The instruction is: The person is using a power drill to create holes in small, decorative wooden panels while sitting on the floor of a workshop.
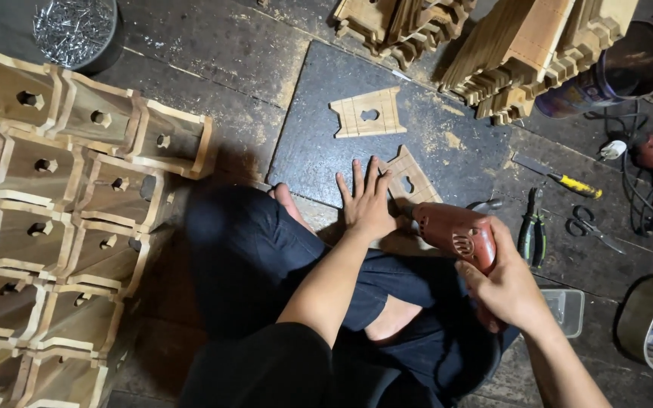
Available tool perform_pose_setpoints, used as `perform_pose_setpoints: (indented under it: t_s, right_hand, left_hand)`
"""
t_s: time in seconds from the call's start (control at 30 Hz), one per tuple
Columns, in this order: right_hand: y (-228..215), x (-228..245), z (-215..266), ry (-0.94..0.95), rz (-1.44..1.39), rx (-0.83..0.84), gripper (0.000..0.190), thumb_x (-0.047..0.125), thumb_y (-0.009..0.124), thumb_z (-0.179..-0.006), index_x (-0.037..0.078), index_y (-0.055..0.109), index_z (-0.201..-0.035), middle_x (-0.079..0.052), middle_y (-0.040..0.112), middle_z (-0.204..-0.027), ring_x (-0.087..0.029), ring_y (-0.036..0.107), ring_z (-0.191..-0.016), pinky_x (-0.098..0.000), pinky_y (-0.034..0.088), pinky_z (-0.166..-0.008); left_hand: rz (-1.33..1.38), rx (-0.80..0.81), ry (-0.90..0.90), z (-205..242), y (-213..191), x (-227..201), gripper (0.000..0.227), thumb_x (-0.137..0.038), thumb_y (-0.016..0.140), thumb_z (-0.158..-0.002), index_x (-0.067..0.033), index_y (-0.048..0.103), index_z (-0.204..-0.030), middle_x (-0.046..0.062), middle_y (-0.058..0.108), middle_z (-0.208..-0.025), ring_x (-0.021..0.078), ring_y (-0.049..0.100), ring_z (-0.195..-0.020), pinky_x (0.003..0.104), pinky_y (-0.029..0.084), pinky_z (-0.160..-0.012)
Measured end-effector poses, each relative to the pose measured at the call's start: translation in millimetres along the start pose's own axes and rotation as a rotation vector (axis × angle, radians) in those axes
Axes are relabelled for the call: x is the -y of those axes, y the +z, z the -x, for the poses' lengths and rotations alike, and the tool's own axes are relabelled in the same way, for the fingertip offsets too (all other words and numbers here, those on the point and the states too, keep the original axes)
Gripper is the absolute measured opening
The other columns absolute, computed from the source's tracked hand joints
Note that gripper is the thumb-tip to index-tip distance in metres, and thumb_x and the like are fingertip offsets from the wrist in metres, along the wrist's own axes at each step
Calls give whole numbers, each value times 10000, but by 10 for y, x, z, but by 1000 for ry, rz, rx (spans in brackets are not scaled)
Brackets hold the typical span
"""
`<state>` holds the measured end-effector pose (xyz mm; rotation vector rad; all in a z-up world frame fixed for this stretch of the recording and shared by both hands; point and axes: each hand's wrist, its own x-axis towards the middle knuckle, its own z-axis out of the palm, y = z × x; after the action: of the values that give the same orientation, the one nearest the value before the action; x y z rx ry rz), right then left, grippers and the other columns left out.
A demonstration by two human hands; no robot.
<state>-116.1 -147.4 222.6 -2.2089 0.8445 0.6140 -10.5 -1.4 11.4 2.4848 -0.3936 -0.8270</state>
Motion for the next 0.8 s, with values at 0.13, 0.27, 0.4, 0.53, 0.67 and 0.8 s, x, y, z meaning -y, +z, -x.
perform_pose_setpoints:
  t_s: [0.13,0.27,0.4,0.53,0.67,0.8]
  right_hand:
    - [15,-241,-105,-2,59,-60,852,167,792,-831,291,446,-1599,-317,739,-935,-453,784,-727,-513,609,-713]
    - [-165,-89,43,-141,-1,-83,811,102,736,-854,156,422,-1600,-140,644,-1316,-256,625,-898,-388,508,-788]
    - [-236,-156,20,-176,-226,-106,801,15,710,-883,79,388,-1614,-177,632,-1063,-279,620,-567,-383,511,-513]
    - [-176,87,-90,-180,-274,-119,757,15,718,-883,66,417,-1576,-197,648,-1032,-307,663,-646,-428,577,-516]
    - [-83,158,-282,-250,-377,-101,693,-32,686,-902,64,426,-1537,-199,630,-899,-286,643,-616,-399,548,-490]
    - [-46,224,-410,-241,-385,-82,712,-3,698,-899,70,421,-1551,-217,654,-1016,-318,670,-653,-418,583,-513]
  left_hand:
    - [7,7,-6,-9,-13,-15,1050,-668,733,-835,-212,262,-1656,71,-29,-1805,405,-130,-1635,717,-229,-1223]
    - [-70,-15,-10,-42,-6,-2,1116,-604,790,-738,-240,263,-1652,60,-83,-1789,412,-177,-1619,718,-160,-1222]
    - [-35,-68,41,-80,-13,54,1093,-547,840,-692,-258,331,-1615,62,47,-1788,385,-98,-1634,706,-122,-1239]
    - [135,-518,11,-359,355,265,697,-361,607,-831,-290,539,-1521,1,353,-1715,262,237,-1602,512,131,-1254]
    - [166,-667,-23,-428,410,305,442,-356,631,-912,-362,698,-1349,-58,456,-1651,221,349,-1537,462,262,-1125]
    - [133,-719,-51,-465,441,287,385,-399,640,-924,-381,733,-1297,-73,497,-1622,205,390,-1506,441,271,-1084]
